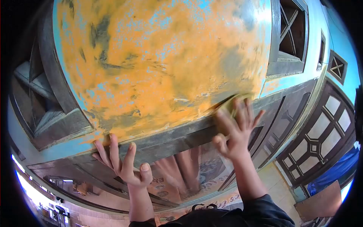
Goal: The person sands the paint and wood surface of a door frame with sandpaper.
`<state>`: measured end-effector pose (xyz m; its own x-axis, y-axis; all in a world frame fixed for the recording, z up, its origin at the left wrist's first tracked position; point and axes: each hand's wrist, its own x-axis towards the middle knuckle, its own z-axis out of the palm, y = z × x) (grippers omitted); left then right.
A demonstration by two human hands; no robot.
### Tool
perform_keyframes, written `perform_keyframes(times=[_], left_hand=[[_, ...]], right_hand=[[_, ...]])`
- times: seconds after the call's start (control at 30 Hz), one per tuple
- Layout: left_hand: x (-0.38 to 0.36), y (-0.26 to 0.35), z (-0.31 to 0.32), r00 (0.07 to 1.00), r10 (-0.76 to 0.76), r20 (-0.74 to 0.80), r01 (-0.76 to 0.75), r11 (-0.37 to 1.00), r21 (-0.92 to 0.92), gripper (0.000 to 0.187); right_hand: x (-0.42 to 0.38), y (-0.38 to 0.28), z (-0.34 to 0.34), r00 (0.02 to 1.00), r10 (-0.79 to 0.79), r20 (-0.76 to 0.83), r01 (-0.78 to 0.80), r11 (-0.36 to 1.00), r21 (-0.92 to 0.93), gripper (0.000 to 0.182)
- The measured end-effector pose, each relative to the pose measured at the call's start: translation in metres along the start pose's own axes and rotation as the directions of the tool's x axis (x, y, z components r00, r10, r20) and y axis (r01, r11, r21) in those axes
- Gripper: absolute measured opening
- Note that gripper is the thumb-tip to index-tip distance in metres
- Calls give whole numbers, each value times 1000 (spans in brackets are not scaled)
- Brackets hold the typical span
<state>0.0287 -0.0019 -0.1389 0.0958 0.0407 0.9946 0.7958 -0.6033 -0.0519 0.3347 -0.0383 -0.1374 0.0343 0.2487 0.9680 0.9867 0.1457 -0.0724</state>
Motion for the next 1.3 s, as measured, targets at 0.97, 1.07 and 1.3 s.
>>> perform_keyframes(times=[0.97, 1.07, 1.3], left_hand=[[0, 4, 13, 990, 140, 33, -143, 983, 119, 54], [-1, 2, 15, 990, 143, 15, -144, 982, 124, 53], [2, 4, 17, 992, 124, -10, -123, 990, 70, 48]], right_hand=[[10, 25, 1, 978, 188, -88, -182, 981, 68, 61], [1, -6, 4, 992, -122, 17, 121, 991, 55, 62], [14, -3, 5, 987, 138, -80, -120, 974, 193, 54]])
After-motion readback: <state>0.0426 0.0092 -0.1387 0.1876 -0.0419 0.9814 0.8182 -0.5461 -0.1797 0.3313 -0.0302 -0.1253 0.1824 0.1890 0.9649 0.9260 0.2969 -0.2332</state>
